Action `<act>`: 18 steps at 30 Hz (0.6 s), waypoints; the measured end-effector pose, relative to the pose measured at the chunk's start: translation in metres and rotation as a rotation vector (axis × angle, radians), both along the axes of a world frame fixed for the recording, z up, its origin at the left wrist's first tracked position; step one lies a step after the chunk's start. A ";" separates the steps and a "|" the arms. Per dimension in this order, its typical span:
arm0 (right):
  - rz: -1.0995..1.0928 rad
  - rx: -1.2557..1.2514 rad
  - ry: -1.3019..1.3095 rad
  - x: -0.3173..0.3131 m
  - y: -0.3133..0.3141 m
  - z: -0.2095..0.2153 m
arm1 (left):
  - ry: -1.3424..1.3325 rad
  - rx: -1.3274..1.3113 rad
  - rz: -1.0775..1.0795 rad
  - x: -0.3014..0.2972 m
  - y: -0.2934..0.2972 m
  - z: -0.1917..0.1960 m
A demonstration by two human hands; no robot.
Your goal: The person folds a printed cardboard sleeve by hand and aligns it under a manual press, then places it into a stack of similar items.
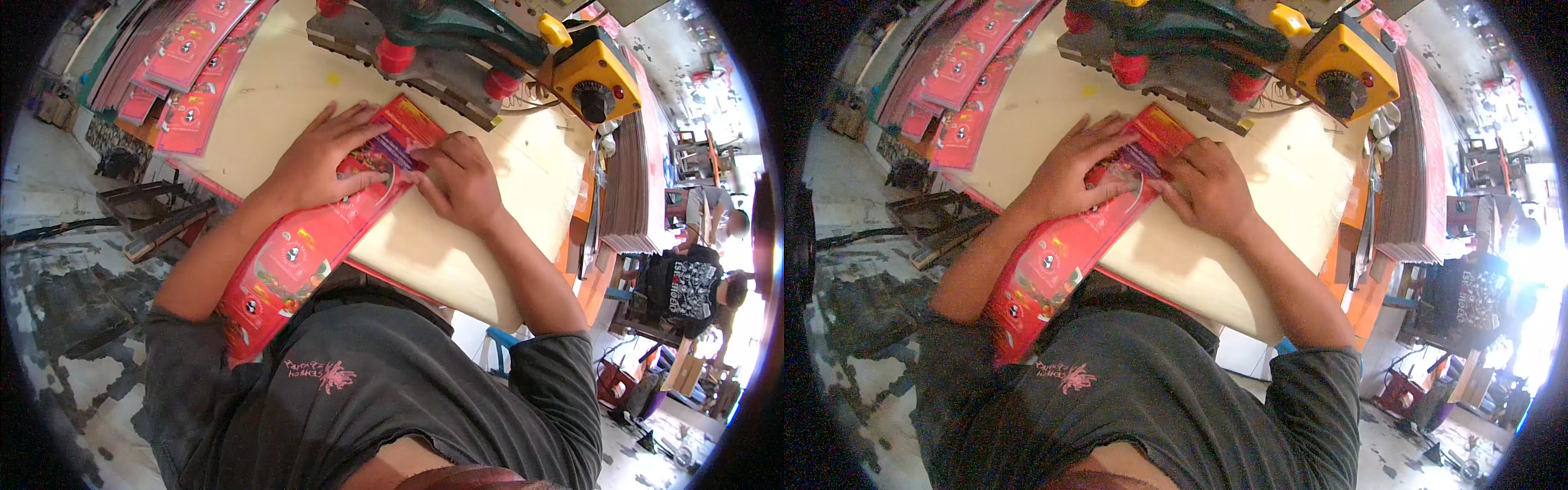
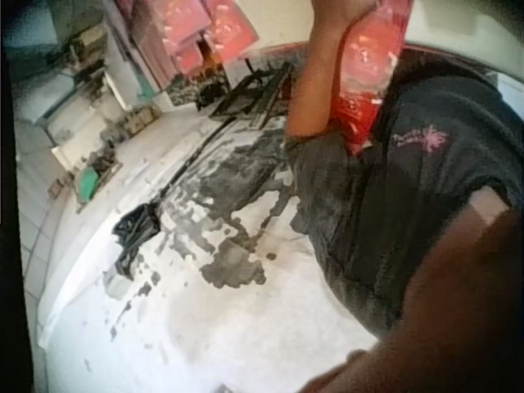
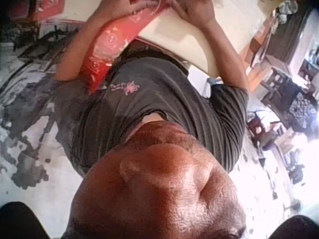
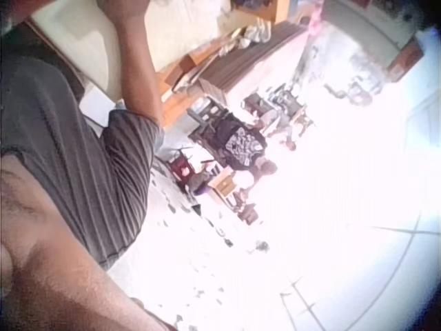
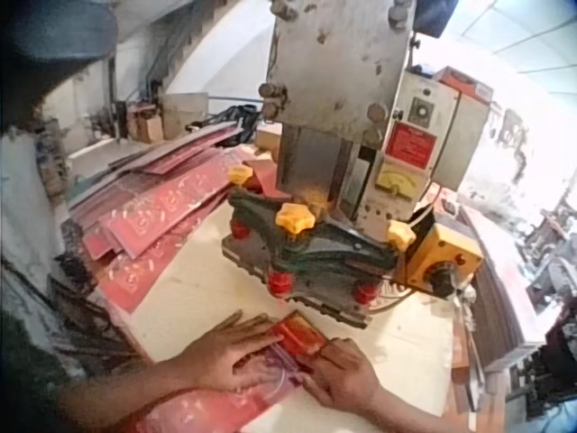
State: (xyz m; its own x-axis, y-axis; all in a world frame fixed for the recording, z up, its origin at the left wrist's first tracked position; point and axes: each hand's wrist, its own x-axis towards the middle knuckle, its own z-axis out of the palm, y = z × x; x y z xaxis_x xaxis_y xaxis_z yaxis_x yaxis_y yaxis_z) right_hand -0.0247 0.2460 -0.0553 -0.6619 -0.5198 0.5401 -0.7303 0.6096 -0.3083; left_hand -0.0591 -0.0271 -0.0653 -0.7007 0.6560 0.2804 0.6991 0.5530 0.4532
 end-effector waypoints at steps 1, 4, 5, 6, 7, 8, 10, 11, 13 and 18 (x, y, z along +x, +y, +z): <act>0.016 -0.012 0.016 0.001 -0.001 0.005 | -0.001 -0.014 -0.039 0.001 -0.001 0.002; 0.018 -0.040 0.027 0.011 0.003 0.019 | 0.008 -0.071 -0.145 0.006 -0.001 0.009; 0.011 -0.051 0.022 0.012 0.005 0.023 | 0.025 -0.095 -0.169 0.007 0.000 0.010; 0.002 -0.063 0.017 0.012 0.006 0.026 | 0.043 -0.118 -0.194 0.007 0.000 0.010; -0.006 -0.075 0.012 0.012 0.009 0.030 | 0.041 -0.126 -0.194 0.007 0.001 0.011; 0.002 -0.031 -0.030 0.012 0.012 0.035 | 0.040 -0.132 -0.192 0.008 0.001 0.012; 0.016 0.056 -0.116 0.010 0.022 0.048 | 0.035 -0.138 -0.194 0.008 0.002 0.013; -0.003 0.094 -0.174 0.010 0.024 0.053 | 0.031 -0.140 -0.194 0.008 0.002 0.014; -0.024 0.214 -0.266 0.010 0.032 0.063 | 0.026 -0.143 -0.192 0.008 0.002 0.015; -0.086 0.364 -0.557 0.011 0.060 0.074 | 0.031 -0.129 -0.181 0.009 0.004 0.015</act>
State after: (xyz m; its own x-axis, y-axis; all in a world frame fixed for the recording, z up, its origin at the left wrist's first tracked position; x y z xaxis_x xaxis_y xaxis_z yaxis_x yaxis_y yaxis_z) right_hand -0.0132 0.3063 0.0190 -0.8380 -0.5375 -0.0942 -0.4660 0.7947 -0.3889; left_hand -0.0506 -0.0230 -0.0500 -0.5608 0.8021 0.2052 0.8047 0.4696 0.3634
